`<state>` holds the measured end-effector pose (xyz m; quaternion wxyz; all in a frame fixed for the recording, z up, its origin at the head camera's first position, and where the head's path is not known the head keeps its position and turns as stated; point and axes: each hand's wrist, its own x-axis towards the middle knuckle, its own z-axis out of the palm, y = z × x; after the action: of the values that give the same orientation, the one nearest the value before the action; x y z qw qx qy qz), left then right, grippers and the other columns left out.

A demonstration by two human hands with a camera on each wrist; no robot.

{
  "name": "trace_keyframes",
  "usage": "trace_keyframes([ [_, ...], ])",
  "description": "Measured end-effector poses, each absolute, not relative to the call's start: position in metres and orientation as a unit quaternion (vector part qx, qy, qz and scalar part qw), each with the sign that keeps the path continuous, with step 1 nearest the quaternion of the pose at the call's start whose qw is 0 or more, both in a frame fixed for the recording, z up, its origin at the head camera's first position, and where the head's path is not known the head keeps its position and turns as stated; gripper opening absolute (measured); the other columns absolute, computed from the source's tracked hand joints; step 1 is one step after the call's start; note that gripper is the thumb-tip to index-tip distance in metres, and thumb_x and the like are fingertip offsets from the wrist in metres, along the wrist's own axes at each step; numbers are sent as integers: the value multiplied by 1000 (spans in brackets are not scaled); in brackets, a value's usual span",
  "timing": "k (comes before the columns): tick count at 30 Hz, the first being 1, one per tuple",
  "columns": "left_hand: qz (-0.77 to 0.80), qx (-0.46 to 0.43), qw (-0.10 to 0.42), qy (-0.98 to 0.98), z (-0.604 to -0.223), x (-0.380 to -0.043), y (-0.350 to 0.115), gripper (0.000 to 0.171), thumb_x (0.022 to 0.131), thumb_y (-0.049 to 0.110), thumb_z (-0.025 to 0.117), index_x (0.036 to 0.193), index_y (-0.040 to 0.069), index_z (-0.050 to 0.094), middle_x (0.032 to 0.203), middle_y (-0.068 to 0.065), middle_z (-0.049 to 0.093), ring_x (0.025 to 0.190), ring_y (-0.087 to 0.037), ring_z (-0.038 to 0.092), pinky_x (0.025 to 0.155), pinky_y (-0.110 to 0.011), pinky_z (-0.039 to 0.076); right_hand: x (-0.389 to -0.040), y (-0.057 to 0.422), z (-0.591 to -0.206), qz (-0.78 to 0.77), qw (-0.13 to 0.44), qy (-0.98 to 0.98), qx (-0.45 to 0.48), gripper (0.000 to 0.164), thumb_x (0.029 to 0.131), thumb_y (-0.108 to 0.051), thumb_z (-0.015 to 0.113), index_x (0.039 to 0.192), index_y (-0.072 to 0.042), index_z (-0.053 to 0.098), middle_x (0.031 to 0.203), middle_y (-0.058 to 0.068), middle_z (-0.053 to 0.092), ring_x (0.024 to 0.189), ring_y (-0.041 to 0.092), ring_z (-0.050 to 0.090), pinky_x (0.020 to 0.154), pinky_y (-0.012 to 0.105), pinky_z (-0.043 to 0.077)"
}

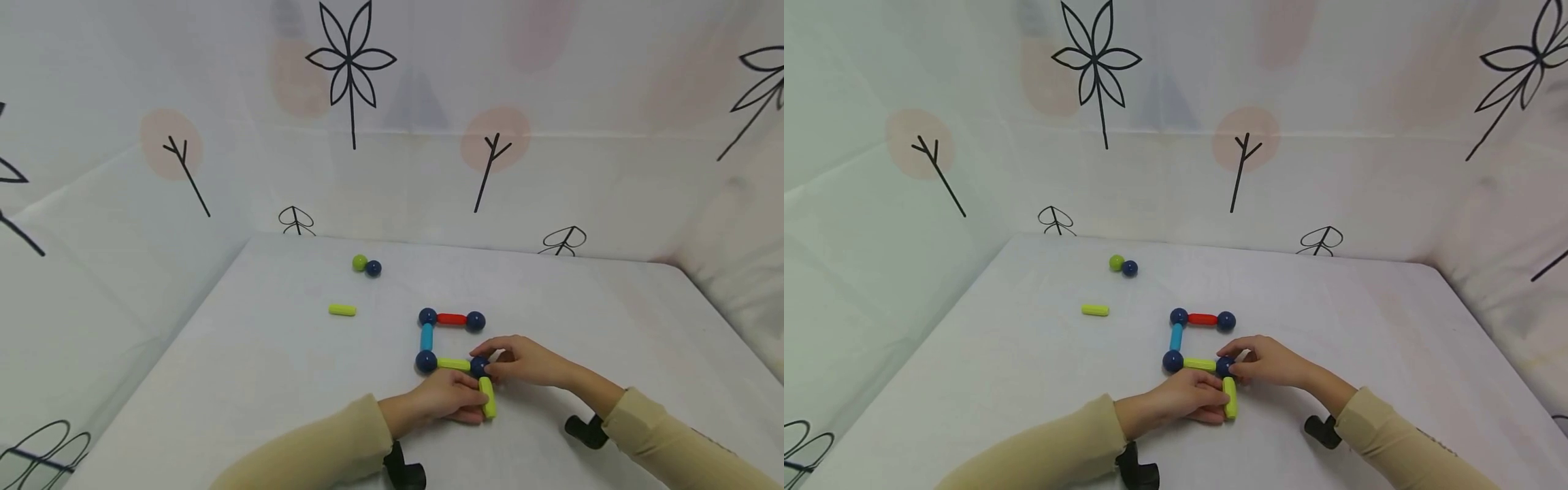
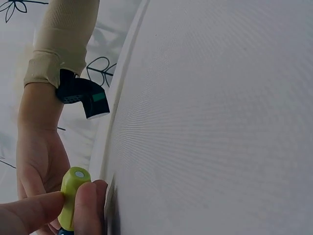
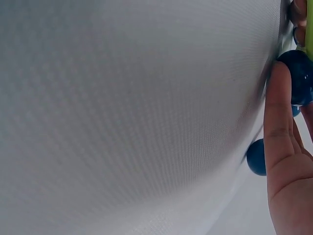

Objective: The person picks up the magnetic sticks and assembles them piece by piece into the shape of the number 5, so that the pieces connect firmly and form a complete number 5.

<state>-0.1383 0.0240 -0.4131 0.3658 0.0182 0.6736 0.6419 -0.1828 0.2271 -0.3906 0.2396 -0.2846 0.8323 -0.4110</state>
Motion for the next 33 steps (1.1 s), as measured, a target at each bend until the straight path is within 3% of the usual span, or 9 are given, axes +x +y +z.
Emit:
trace_keyframes([
  [17,648,42,376,661,-412,-138,19,23,91,9,60,110,-3,63,88,-9,68,82,-22,68,71,-29,54,-182,225,-391,-429,258,823,-266,37,89,-14,63,122,2,56,113,16,55,78,21,62,70,26,52],
  [33,590,119,373,706,-404,-144,-25,22,90,11,61,111,4,62,85,-8,68,69,-15,65,68,-29,54,-181,223,-392,-451,266,811,-262,36,88,-10,63,120,4,56,110,14,55,79,22,62,70,26,52],
])
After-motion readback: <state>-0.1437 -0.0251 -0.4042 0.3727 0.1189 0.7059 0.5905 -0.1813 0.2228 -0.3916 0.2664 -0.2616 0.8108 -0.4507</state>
